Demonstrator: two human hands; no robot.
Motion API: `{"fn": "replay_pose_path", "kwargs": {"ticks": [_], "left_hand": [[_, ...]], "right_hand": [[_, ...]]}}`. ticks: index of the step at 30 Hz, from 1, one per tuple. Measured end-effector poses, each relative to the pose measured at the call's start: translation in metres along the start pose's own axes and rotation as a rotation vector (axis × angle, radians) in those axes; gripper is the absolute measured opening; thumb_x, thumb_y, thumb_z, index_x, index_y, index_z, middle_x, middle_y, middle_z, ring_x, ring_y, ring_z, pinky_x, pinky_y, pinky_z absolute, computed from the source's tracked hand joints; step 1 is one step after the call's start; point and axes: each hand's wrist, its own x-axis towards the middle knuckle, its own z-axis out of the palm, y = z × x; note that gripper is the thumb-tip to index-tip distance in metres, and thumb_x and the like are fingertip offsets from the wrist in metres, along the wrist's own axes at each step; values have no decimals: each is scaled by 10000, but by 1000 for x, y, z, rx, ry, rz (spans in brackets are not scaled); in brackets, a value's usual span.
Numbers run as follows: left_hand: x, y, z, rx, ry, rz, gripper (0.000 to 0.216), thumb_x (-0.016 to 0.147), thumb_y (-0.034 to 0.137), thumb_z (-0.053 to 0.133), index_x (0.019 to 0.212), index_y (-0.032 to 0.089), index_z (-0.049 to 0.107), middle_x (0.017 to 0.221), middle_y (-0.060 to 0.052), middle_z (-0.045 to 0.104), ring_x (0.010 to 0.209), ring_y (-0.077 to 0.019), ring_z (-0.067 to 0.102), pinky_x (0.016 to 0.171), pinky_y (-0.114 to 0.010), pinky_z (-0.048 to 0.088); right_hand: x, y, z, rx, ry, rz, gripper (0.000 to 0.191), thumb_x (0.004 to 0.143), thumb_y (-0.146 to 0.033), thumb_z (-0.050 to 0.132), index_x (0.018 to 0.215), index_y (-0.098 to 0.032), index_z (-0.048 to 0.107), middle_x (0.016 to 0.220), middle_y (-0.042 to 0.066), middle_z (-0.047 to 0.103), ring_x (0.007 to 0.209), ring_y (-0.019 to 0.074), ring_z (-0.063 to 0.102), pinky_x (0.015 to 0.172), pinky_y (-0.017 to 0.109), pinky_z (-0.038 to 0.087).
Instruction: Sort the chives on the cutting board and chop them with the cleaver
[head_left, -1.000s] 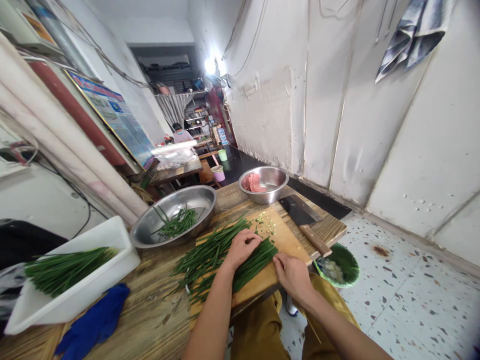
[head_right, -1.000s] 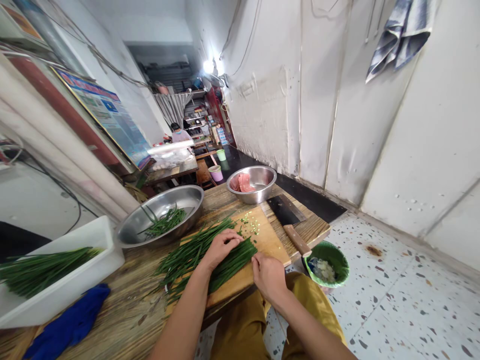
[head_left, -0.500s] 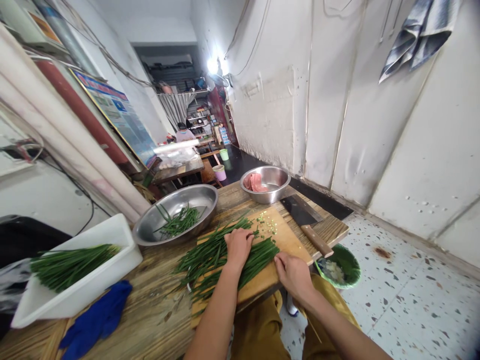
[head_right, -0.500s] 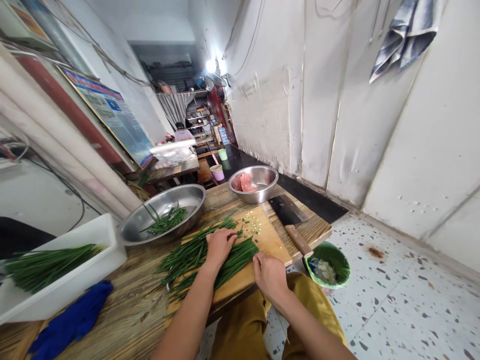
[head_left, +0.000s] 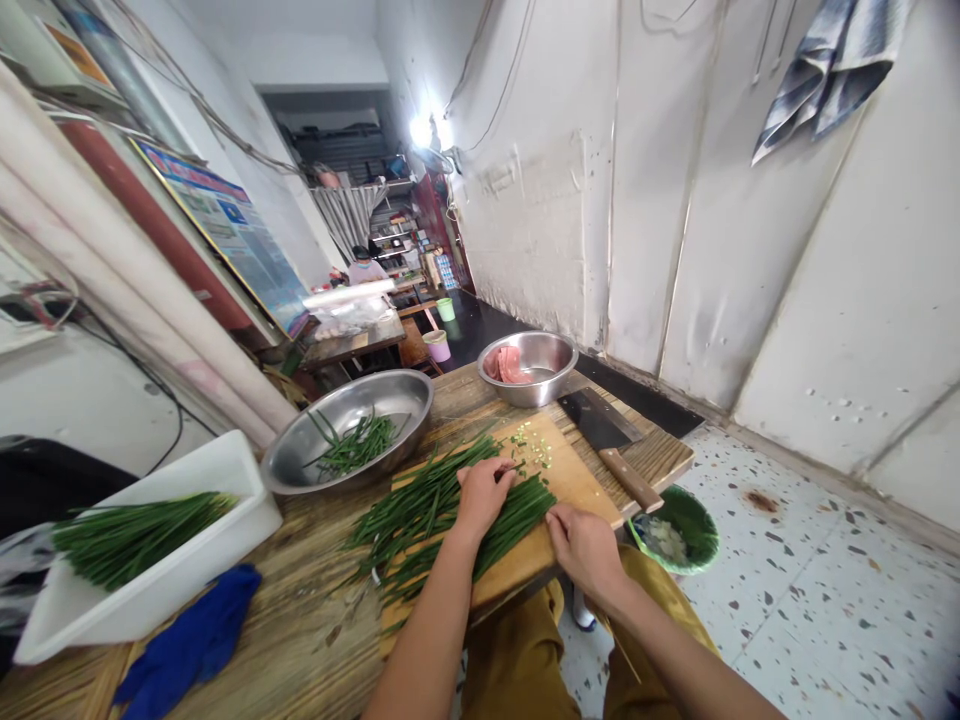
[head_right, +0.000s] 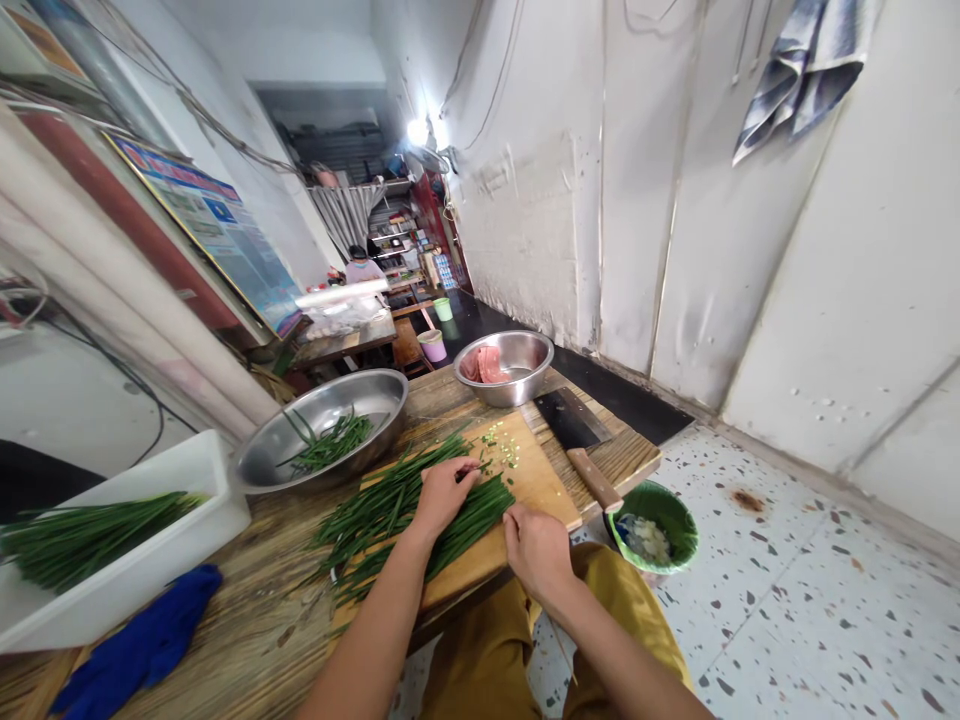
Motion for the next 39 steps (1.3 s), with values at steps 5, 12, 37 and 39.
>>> {"fn": "replay_pose_path", "kwargs": {"ticks": [5,12,37,39], "left_hand": [[0,2,3,-130,-34,-9,169,798,258,563,850,228,722,949,-11,720,912,-177,635,890,-306,402],[1,-1,7,-158,-16,-18,193,785,257,539,825,184,714,857,-37,716,815,-177,630,808,-293,445],[-2,-8,0,-244,-157,160,189,809,231,562,894,219,730,964,-22,713,934,-172,638,923,-305,456],[-3,-6,-3,-264,-187,207,208,815,211,537,899,214,728,967,-27,709,942,-164,632,922,-290,457]], "right_hand": [[0,0,1,7,2,-6,305,927,-264,360,809,-182,629,768,45,695,735,151,643,610,242,305],[-1,0,0,2,1,-12,311,930,-260,356,804,-181,629,764,41,694,737,149,644,615,242,309],[1,-3,-4,2,-21,17,308,931,-254,360,819,-177,636,793,54,700,760,163,646,621,241,321],[1,-4,-4,8,-20,19,307,932,-249,358,828,-176,638,797,56,701,763,163,648,624,240,324]]}}
